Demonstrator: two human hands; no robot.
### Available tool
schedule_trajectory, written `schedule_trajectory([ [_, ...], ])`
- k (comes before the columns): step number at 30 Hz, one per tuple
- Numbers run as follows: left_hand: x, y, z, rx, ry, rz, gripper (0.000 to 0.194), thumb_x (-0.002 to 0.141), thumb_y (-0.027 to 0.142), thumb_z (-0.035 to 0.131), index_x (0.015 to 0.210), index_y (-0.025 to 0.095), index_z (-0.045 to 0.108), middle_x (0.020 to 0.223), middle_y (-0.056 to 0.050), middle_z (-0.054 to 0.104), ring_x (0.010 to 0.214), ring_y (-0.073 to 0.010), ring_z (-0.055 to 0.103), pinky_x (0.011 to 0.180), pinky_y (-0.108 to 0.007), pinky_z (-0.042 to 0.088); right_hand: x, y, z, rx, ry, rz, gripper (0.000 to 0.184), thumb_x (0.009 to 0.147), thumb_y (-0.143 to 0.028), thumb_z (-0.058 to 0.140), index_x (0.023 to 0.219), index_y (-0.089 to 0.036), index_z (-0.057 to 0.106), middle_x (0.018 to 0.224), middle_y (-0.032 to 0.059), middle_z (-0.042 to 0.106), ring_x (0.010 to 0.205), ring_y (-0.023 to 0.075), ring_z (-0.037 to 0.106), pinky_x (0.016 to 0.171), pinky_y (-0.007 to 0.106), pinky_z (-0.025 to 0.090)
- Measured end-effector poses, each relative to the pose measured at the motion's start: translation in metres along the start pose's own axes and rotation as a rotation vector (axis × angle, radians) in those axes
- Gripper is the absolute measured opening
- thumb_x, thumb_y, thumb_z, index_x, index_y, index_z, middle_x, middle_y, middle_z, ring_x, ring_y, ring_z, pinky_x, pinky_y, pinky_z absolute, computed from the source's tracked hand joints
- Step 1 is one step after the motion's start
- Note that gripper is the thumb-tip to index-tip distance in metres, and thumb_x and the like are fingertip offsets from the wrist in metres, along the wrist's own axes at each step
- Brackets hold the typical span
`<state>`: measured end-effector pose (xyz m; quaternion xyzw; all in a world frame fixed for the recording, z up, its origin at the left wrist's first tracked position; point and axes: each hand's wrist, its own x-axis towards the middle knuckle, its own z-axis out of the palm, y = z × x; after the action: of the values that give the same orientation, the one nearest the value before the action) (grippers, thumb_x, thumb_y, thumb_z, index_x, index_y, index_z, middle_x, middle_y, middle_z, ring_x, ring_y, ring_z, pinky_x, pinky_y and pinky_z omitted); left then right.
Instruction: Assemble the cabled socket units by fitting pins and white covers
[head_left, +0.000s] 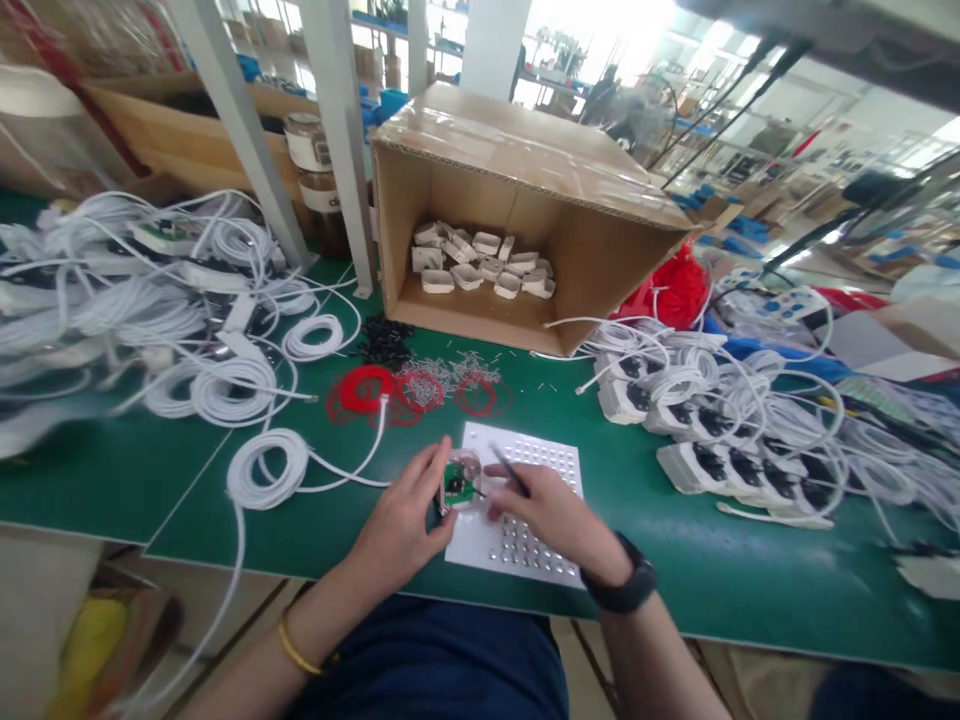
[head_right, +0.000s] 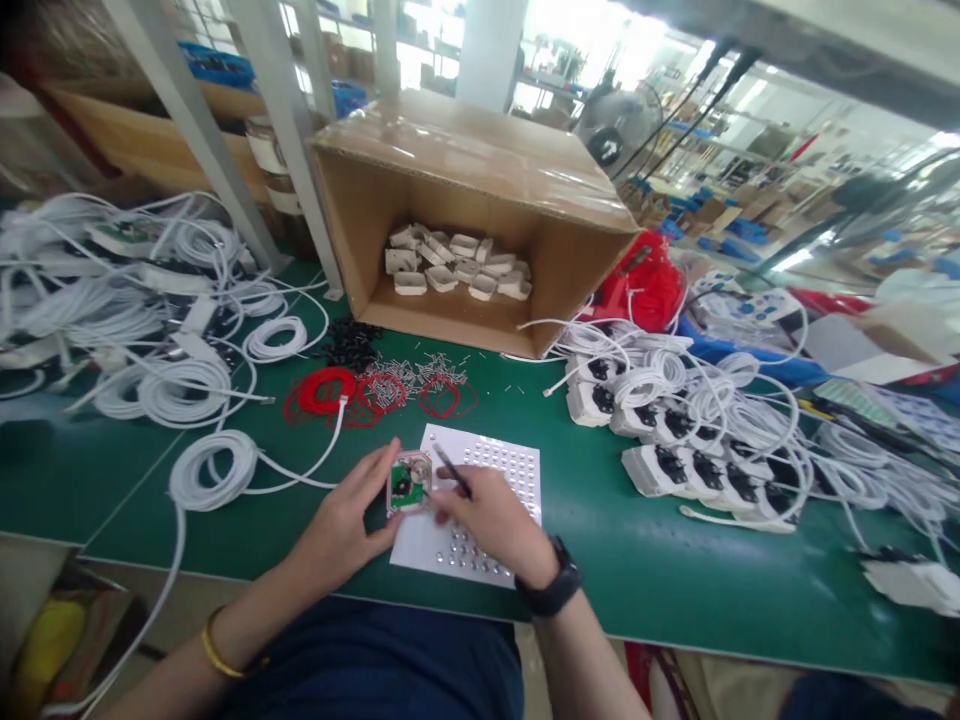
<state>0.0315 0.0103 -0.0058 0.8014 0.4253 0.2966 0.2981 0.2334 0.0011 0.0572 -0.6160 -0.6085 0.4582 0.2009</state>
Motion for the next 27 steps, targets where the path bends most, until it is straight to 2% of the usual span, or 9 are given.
schedule_trajectory([
  [2,0.001,-0.001,0.003,0.031,-0.003,0.027,0.082,0.075,0.014,0.056,0.146,0.023,0.016,0.137,-0.013,0.044,0.125,-0.0268,0.046,0.103,-0.042,0.041,0.017,-0.01,-0.023,-0.152,0.183,-0.014,0.02,0.085,-0.026,0.053,0.071,-0.017,0.065,0.071,0.0044,0.07,0.068,0.0203,0.064,0.067,0.031,0.044],
  [4,0.001,-0.001,0.004,0.045,0.003,0.039,0.083,0.074,0.014,0.056,0.146,0.023,0.016,0.137,-0.013,0.045,0.124,-0.027,0.047,0.103,-0.042,0.041,0.047,-0.027,-0.034,-0.252,0.33,-0.137,0.018,0.086,-0.023,0.052,0.078,-0.017,0.067,0.075,0.0036,0.071,0.071,0.0187,0.065,0.068,0.029,0.045],
  [7,0.001,-0.001,0.004,0.053,0.003,0.046,0.082,0.074,0.014,0.056,0.146,0.022,0.018,0.135,-0.014,0.047,0.123,-0.0276,0.047,0.102,-0.042,0.043,0.111,-0.054,-0.021,-0.416,0.244,-0.372,0.017,0.089,-0.018,0.051,0.093,-0.018,0.067,0.095,0.0043,0.071,0.087,0.0156,0.065,0.078,0.024,0.044],
  [8,0.001,-0.001,0.004,0.055,0.0,0.047,0.081,0.074,0.014,0.056,0.145,0.022,0.018,0.134,-0.014,0.047,0.122,-0.028,0.048,0.101,-0.043,0.043,0.134,-0.062,-0.013,-0.531,0.206,-0.393,0.018,0.09,-0.018,0.05,0.097,-0.018,0.067,0.101,0.0054,0.07,0.092,0.0157,0.064,0.081,0.025,0.043],
  [10,0.0,-0.002,0.005,0.062,-0.009,0.043,0.081,0.073,0.014,0.056,0.145,0.02,0.019,0.134,-0.015,0.047,0.122,-0.0285,0.048,0.101,-0.044,0.043,0.174,-0.073,0.005,-0.611,0.17,-0.391,0.016,0.088,-0.018,0.053,0.097,-0.018,0.067,0.103,0.0072,0.069,0.097,0.0177,0.062,0.082,0.026,0.043],
  [13,0.0,-0.003,0.005,0.073,-0.03,0.02,0.081,0.072,0.012,0.054,0.145,0.018,0.02,0.135,-0.015,0.045,0.123,-0.0276,0.046,0.102,-0.044,0.042,0.212,-0.081,0.024,-0.68,0.133,-0.361,0.013,0.083,-0.018,0.06,0.094,-0.019,0.067,0.103,0.0084,0.068,0.098,0.0206,0.062,0.081,0.028,0.043],
  [16,0.001,-0.002,0.004,0.077,-0.048,0.013,0.078,0.073,0.012,0.052,0.144,0.018,0.02,0.136,-0.014,0.044,0.125,-0.026,0.044,0.104,-0.043,0.041,0.224,-0.084,0.031,-0.721,0.104,-0.319,0.015,0.082,-0.016,0.061,0.096,-0.02,0.066,0.103,0.0084,0.068,0.097,0.0218,0.061,0.08,0.029,0.043],
  [22,0.002,0.001,0.001,0.054,-0.075,0.007,0.077,0.074,0.014,0.052,0.144,0.019,0.019,0.135,-0.013,0.043,0.124,-0.0252,0.042,0.105,-0.042,0.039,0.217,-0.076,0.026,-0.752,0.076,-0.248,0.019,0.083,-0.023,0.062,0.1,-0.016,0.061,0.104,0.0129,0.066,0.099,0.0235,0.061,0.08,0.03,0.043],
  [27,0.002,0.002,0.0,0.04,-0.087,0.008,0.077,0.075,0.015,0.052,0.144,0.019,0.019,0.135,-0.013,0.043,0.124,-0.0252,0.042,0.105,-0.042,0.038,0.215,-0.064,0.018,-0.727,0.045,-0.225,0.02,0.078,-0.028,0.069,0.09,-0.014,0.061,0.095,0.0122,0.068,0.089,0.0233,0.063,0.072,0.028,0.043],
])
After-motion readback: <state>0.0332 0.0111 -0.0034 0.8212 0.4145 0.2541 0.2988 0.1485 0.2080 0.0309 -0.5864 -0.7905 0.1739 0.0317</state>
